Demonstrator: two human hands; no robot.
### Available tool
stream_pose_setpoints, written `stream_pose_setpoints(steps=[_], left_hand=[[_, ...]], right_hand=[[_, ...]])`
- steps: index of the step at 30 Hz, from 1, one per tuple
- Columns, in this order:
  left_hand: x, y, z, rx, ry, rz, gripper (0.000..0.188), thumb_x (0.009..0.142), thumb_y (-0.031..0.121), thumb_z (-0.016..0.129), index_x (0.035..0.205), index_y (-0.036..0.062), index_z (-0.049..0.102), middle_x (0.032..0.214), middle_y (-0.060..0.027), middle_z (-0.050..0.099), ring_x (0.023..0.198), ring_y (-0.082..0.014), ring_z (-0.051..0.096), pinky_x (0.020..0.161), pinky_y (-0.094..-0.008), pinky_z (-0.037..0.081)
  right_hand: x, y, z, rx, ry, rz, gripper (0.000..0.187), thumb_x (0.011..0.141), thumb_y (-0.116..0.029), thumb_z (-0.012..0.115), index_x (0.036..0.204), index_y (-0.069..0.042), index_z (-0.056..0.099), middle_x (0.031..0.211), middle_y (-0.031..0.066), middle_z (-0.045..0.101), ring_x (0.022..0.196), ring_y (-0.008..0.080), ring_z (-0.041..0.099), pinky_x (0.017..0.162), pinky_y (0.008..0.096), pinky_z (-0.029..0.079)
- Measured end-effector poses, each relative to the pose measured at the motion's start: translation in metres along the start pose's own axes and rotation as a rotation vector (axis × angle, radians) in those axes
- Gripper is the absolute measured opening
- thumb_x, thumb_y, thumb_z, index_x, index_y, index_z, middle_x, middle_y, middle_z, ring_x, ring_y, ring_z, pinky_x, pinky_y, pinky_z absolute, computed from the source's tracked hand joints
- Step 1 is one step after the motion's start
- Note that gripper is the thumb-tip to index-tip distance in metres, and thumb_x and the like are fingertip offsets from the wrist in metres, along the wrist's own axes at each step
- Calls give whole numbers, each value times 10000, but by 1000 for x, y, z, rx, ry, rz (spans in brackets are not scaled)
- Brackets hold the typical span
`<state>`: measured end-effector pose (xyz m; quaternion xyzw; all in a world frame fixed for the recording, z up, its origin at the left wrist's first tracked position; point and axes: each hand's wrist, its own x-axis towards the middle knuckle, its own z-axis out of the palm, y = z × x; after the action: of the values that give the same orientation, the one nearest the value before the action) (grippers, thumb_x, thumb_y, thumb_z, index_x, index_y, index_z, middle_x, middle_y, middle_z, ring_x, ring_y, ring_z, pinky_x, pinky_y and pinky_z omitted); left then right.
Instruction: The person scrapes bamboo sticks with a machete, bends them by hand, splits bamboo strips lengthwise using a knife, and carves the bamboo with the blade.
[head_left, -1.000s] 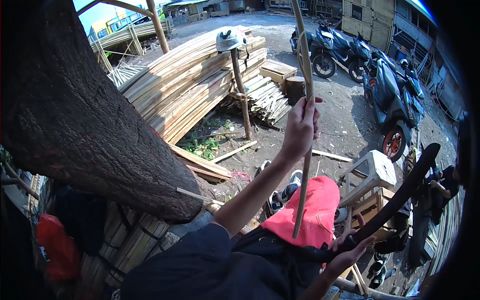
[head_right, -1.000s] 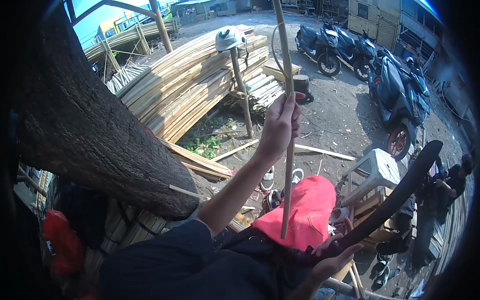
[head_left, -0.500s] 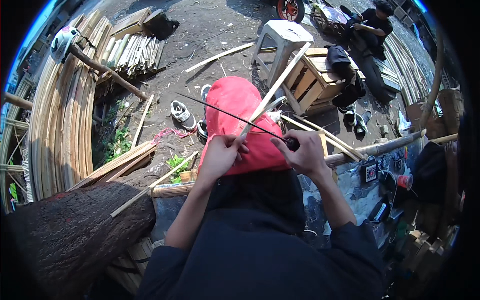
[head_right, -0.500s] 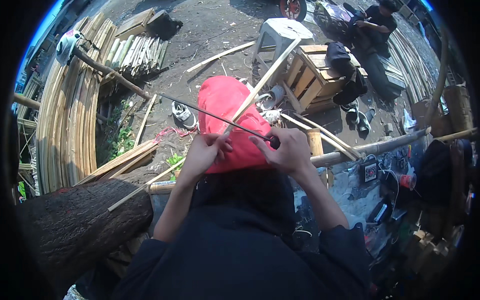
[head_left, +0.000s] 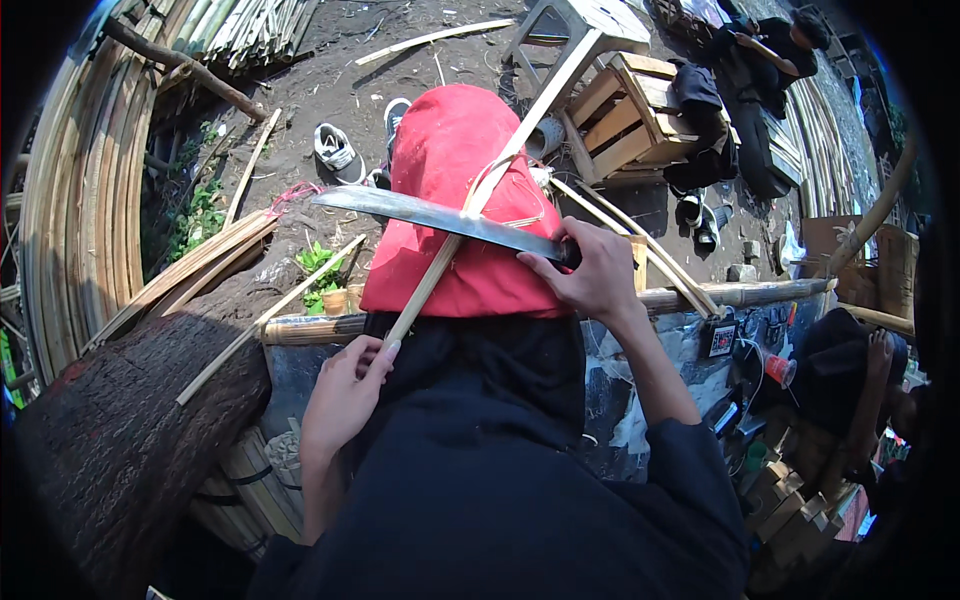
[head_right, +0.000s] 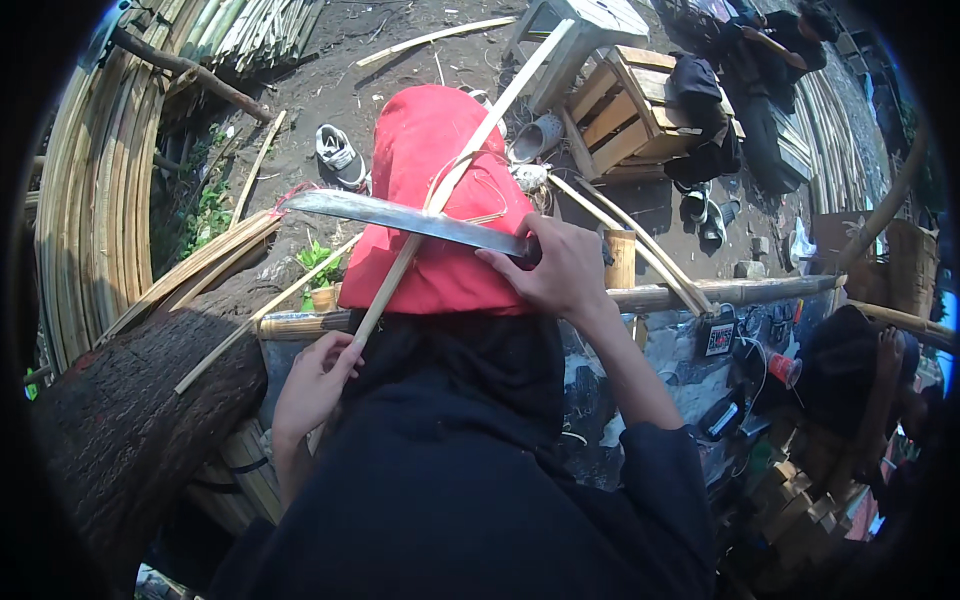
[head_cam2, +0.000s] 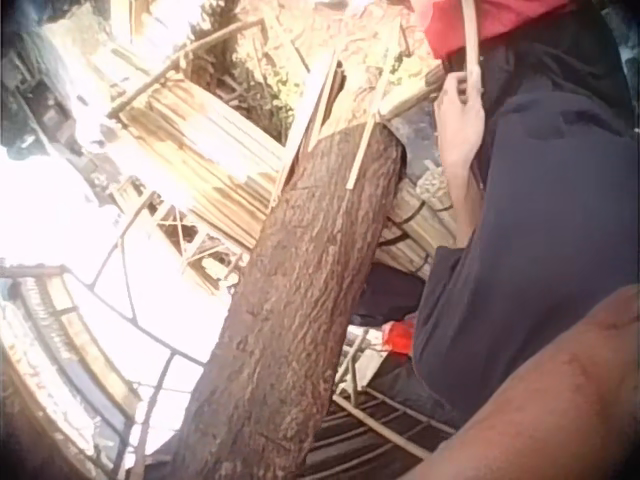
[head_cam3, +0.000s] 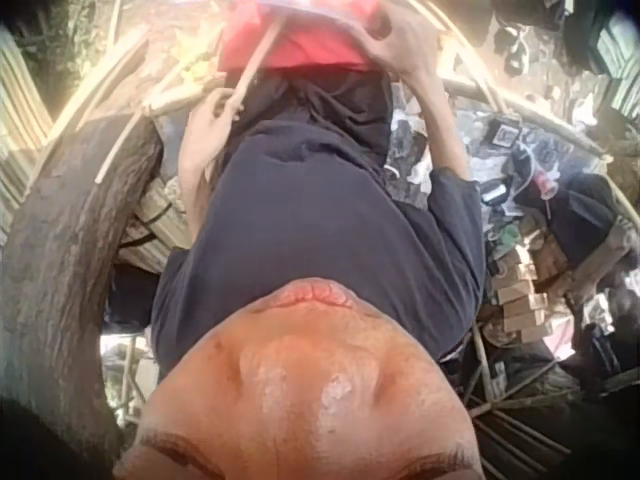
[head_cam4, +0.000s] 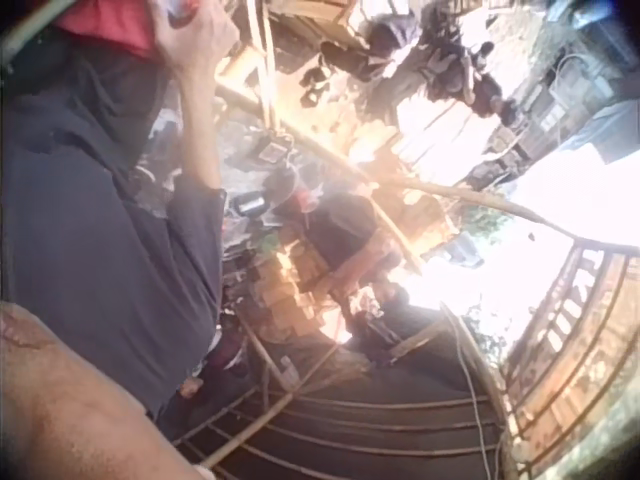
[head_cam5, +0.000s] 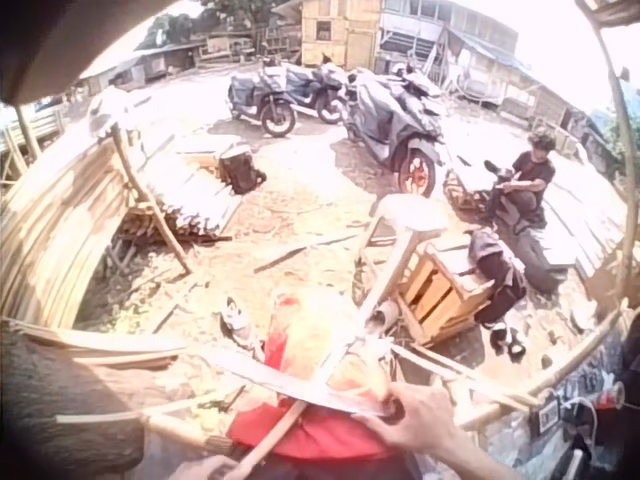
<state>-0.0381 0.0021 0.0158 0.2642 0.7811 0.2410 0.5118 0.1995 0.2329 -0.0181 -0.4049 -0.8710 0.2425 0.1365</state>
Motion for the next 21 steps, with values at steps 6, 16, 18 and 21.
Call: stream_pose_setpoints(steps=[6,16,18,21], left_hand=[[3,-59,-34,-85,-358,7,339,1047,289,535,920,-9,634,708,-35,613,655,-83,577,619,-249,475],[37,16,23,-261,-170,116,297,1058,230,509,865,6,537,588,-32,492,477,-103,452,465,-291,352],[45,38,36,55,92,399,311,1050,227,503,882,-31,553,650,-179,563,501,-294,527,515,-389,380],[48,53,43,155,124,325,335,1042,256,501,891,-35,571,711,-266,573,614,-433,565,586,-490,396]], right_hand=[[16,2,-3,-57,-231,99,566,828,-550,746,890,-23,548,622,108,519,609,247,551,574,363,417],[22,21,-18,197,-348,266,569,912,-573,638,864,-16,738,530,119,535,489,265,527,523,403,390],[20,18,-13,-21,-254,87,609,904,-607,618,766,-20,701,564,158,575,561,335,599,564,453,435],[19,14,-6,-138,-220,22,650,887,-647,604,705,-26,664,603,166,604,636,361,632,619,485,473]])
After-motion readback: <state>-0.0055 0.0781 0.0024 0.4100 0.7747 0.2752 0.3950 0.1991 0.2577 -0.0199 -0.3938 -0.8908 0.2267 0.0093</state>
